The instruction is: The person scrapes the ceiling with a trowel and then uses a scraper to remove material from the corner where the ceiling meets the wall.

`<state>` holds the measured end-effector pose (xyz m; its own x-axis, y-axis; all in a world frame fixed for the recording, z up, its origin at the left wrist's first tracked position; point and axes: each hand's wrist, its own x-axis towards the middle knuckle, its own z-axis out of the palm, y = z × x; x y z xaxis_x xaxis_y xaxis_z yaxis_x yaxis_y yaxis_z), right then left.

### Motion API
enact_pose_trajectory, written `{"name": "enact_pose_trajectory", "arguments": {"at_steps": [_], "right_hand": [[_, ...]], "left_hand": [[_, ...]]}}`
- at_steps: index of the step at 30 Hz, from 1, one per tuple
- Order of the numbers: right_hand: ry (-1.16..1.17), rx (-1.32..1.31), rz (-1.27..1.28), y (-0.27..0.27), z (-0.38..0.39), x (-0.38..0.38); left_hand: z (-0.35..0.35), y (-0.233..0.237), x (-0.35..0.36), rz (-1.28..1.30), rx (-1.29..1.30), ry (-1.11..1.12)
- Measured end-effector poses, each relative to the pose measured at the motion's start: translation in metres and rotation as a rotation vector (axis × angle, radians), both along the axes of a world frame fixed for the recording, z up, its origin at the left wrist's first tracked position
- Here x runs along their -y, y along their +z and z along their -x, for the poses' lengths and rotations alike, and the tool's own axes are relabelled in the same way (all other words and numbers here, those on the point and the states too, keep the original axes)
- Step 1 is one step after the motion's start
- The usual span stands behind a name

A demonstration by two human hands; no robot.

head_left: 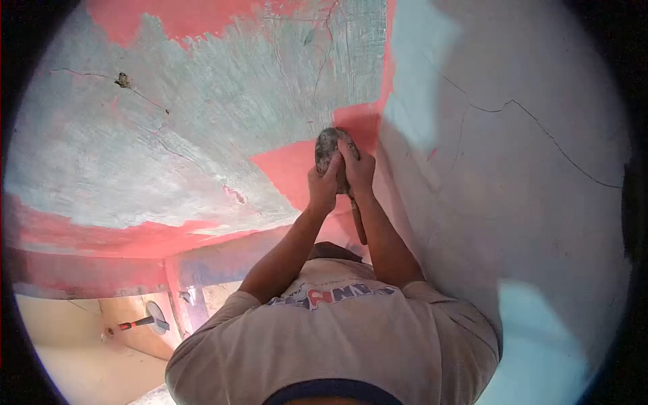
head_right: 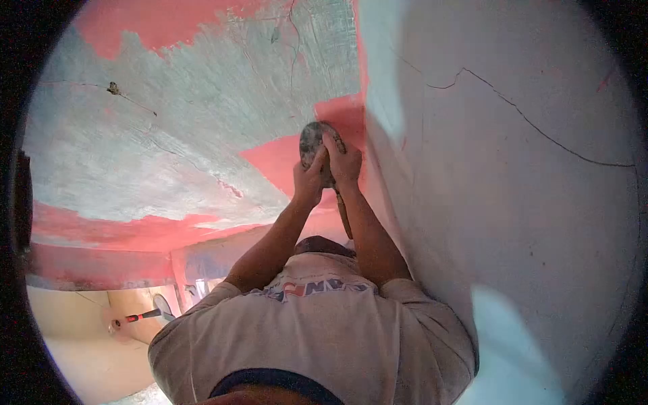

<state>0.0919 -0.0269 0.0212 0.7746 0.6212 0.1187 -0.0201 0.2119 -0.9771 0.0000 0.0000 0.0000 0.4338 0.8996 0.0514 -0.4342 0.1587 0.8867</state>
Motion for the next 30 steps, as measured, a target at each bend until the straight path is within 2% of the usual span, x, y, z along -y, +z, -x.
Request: {"name": "enact_pose_trajectory", "arguments": {"at_steps": [2, 3, 5, 8, 11, 14, 17, 20, 23, 24, 27, 30], "right_hand": [[0.003, 0.017, 0.019, 0.012, 0.0, 0.0], [0.009, -0.072, 0.055, 0.005, 0.034, 0.009], [0.017, -0.06, 0.08, 0.01, 0.033, 0.01], [-0.056, -0.007, 0.07, -0.044, 0.039, 0.008], [-0.032, -0.115, -0.001, -0.019, 0.042, 0.003], [0.138, -0.161, 0.189, 0.002, 0.027, 0.01], [-0.043, -0.071, -0.01, -0.033, 0.041, 0.006], [-0.041, -0.094, 0.037, -0.021, 0.044, 0.009], [0.052, -0.157, 0.058, 0.025, 0.035, 0.01], [0.075, -0.114, 0.183, 0.023, 0.03, 0.01], [0.003, -0.08, 0.081, -0.007, 0.04, 0.015], [-0.07, -0.031, 0.033, -0.022, 0.045, 0.008]], "left_hand": [[0.003, 0.025, 0.005, 0.081, 0.015, 0.012], [0.04, 0.022, 0.01, 0.11, -0.069, -0.014], [0.042, 0.022, 0.006, 0.124, -0.049, -0.073], [0.039, -0.003, 0.019, 0.143, -0.081, 0.019], [0.042, 0.004, 0.012, 0.157, -0.087, 0.009], [0.043, 0.028, 0.014, 0.13, -0.106, -0.048], [0.043, -0.006, 0.015, 0.136, -0.081, -0.007], [0.043, -0.005, 0.013, 0.076, -0.175, 0.062], [0.045, 0.031, 0.004, 0.071, -0.149, -0.067], [0.041, 0.029, 0.006, 0.127, -0.077, -0.047], [0.044, 0.006, 0.014, 0.141, -0.127, 0.0], [0.043, 0.005, 0.018, 0.12, -0.115, 0.058]]}}
